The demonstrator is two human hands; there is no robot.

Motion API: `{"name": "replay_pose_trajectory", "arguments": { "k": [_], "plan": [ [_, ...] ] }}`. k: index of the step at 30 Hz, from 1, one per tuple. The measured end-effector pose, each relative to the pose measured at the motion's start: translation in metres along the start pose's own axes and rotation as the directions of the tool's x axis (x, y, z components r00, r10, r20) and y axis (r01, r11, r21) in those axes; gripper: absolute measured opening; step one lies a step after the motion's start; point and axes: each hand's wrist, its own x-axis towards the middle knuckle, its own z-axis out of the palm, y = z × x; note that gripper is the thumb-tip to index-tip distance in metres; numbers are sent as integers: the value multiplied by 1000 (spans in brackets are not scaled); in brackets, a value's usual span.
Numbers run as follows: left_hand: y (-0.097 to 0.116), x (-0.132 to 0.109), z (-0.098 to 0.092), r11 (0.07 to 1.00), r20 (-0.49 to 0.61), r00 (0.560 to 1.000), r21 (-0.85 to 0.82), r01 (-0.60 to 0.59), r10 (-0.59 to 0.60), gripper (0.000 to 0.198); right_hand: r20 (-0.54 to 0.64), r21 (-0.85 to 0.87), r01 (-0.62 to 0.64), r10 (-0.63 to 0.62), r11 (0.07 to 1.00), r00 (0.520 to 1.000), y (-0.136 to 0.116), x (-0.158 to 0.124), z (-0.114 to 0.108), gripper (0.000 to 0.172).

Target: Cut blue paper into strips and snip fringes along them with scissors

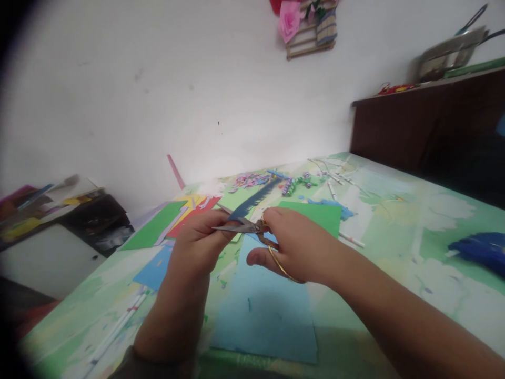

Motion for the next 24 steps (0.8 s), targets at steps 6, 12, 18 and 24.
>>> {"name": "replay_pose_trajectory", "arguments": {
  "k": [6, 12, 18, 24],
  "plan": [
    [0, -1, 1, 998, 40, 997, 14, -64, 64, 15, 0, 22, -3, 3, 1000, 1000, -2, -1, 1, 53],
    [0, 0, 2, 998, 71, 996, 13, -54, 53, 15, 5, 53, 28, -28, 998, 1000, -3, 0, -1, 64],
    [1, 1, -1, 1000, 93, 995, -16, 22, -20, 12, -25, 54, 86, -85, 995, 996, -1, 0, 3, 68],
    [0, -2, 1, 979, 66, 994, -181, 92, -82, 11, -5, 102, 101, -101, 990, 995, -3, -1, 3, 67]
  ]
}}
